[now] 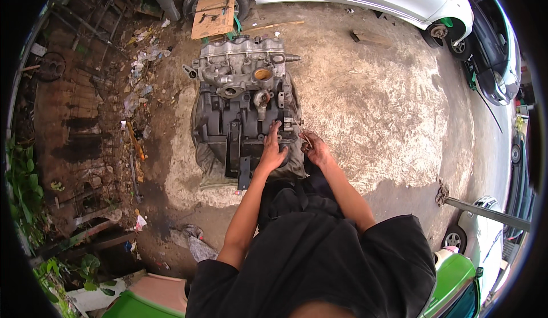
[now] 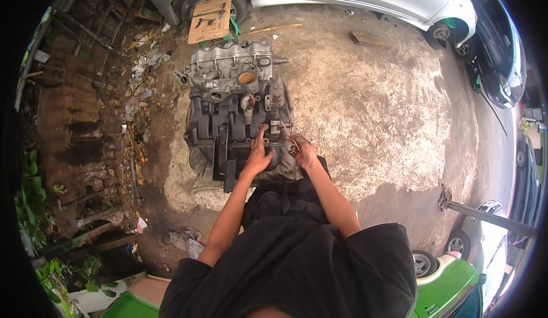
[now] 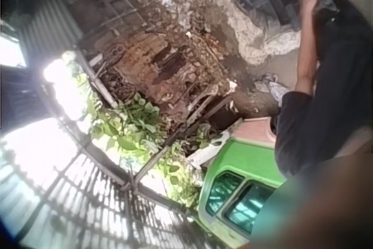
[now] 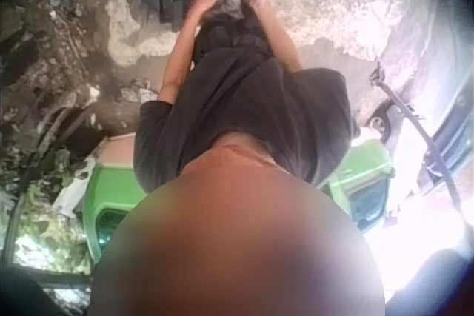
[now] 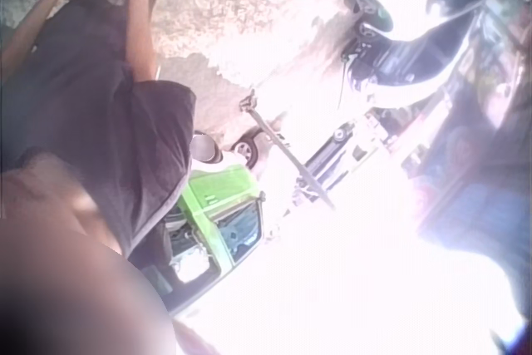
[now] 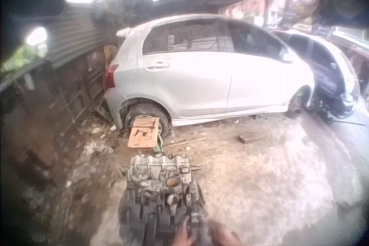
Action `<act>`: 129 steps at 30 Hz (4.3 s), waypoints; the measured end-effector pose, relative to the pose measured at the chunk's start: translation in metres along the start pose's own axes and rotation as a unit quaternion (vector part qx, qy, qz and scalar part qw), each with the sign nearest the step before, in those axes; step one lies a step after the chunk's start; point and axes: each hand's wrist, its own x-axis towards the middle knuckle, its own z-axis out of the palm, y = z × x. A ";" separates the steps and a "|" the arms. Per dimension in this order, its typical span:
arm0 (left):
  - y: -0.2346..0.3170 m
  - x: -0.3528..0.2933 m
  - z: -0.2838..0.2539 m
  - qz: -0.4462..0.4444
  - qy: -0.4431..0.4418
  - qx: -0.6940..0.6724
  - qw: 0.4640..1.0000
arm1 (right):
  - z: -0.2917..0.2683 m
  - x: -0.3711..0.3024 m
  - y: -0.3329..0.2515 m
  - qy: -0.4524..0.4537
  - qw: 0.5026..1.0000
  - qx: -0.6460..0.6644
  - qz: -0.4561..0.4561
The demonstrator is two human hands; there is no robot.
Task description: The person uses a wrench to tighten bolts on a car engine block resting on the ground. They repeatedly reposition the wrench and apply torque to different bolt locations on the engine.
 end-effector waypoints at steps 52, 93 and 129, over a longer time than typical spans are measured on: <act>0.003 0.001 -0.001 -0.027 -0.017 0.041 0.999 | 0.028 -0.006 0.021 0.035 0.955 -0.260 -0.136; -0.003 0.001 0.000 -0.019 0.004 -0.003 1.000 | 0.073 0.098 -0.060 0.133 0.714 -0.641 -0.251; 0.006 0.001 -0.007 -0.044 -0.012 -0.012 0.999 | 0.006 -0.012 -0.019 -0.003 0.997 -0.062 -0.052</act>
